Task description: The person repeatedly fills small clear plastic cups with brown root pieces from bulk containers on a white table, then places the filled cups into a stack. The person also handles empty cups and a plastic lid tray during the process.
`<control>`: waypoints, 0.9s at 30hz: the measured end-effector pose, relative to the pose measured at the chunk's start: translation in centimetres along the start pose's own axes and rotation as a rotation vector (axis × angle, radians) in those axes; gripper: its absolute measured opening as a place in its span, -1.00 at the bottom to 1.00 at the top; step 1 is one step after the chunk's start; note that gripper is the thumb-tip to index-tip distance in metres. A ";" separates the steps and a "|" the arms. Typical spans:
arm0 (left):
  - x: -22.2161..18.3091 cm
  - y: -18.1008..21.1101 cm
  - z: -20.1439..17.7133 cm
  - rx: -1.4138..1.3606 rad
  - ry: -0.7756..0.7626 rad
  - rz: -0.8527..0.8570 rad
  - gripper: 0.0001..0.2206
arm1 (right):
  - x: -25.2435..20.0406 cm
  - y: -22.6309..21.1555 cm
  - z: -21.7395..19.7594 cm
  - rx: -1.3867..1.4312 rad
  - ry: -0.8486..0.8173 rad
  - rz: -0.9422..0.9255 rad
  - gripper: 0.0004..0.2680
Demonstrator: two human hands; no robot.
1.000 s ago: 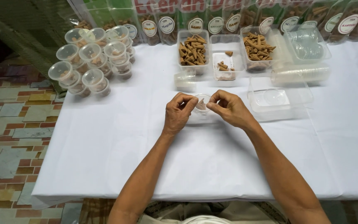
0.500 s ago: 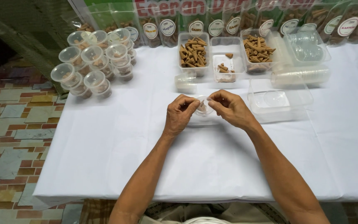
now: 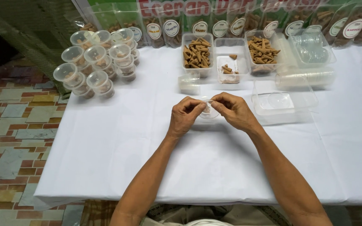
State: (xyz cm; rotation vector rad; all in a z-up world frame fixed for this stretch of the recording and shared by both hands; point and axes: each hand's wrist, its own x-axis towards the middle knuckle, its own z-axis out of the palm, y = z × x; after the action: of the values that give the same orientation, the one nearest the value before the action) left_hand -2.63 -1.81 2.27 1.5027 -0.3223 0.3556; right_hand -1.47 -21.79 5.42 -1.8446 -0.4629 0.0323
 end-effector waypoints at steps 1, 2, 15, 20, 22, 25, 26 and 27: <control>0.0 -0.3 0.1 0.000 0.000 -0.003 -0.92 | 0.0 0.0 0.1 0.001 -0.001 0.002 -0.93; -0.1 -0.7 0.2 -0.064 0.020 -0.032 -0.91 | 0.0 0.0 0.2 0.052 0.024 0.015 -0.93; 0.0 -1.3 0.3 -0.073 0.035 -0.070 -0.90 | -0.2 -0.5 0.2 0.008 0.037 -0.024 -0.92; 0.2 -1.6 -0.5 -0.083 0.060 -0.109 -0.89 | 0.2 0.0 0.7 0.207 0.039 0.018 -0.92; 0.2 -1.4 -0.6 -0.069 0.065 -0.106 -0.90 | 0.2 0.4 0.2 0.238 0.004 0.056 -0.92; 0.1 -0.8 -0.4 -0.020 0.050 -0.078 -0.92 | 0.1 0.4 -0.6 0.024 0.003 0.040 -0.93; 0.1 -0.8 -0.2 -0.031 0.033 -0.074 -0.91 | 0.1 -0.1 -0.5 0.030 0.012 0.028 -0.93; -0.2 -0.8 0.1 -0.043 0.012 -0.076 -0.91 | -0.1 -0.5 -0.4 0.038 0.024 0.022 -0.93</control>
State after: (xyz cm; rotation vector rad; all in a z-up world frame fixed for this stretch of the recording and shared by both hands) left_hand -2.51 -1.89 1.49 1.4662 -0.2607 0.2960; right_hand -1.61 -22.05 5.98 -1.8107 -0.4230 0.0338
